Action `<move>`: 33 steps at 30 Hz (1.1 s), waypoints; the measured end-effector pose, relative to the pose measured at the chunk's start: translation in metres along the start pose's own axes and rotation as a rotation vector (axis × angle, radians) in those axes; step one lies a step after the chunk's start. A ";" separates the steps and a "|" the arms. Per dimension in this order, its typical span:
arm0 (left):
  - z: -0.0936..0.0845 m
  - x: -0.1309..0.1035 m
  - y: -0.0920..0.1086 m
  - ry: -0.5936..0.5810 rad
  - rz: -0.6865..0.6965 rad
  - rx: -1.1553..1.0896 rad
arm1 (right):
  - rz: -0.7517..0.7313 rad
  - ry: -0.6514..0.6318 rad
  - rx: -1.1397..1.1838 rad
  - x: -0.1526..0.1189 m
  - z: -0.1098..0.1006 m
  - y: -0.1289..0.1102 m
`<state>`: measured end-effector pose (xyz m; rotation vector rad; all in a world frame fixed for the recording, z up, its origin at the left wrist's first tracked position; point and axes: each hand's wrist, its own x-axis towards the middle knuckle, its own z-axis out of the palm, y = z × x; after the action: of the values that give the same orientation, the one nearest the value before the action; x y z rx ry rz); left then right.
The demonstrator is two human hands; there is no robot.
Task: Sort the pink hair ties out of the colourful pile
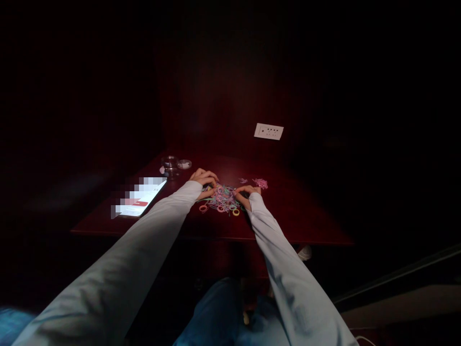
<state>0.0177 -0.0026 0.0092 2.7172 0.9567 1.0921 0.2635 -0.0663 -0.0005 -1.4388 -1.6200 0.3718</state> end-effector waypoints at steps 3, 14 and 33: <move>-0.002 0.000 0.003 -0.005 0.001 0.001 | -0.022 -0.037 -0.005 -0.001 0.002 0.001; -0.001 -0.004 0.005 -0.067 -0.009 -0.004 | 0.001 -0.016 -0.023 0.002 -0.001 0.004; 0.000 0.004 -0.003 0.088 0.035 -0.085 | 0.053 0.010 -0.058 0.003 0.000 0.016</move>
<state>0.0183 0.0018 0.0111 2.6474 0.8561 1.2385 0.2743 -0.0591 -0.0107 -1.5269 -1.5992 0.3503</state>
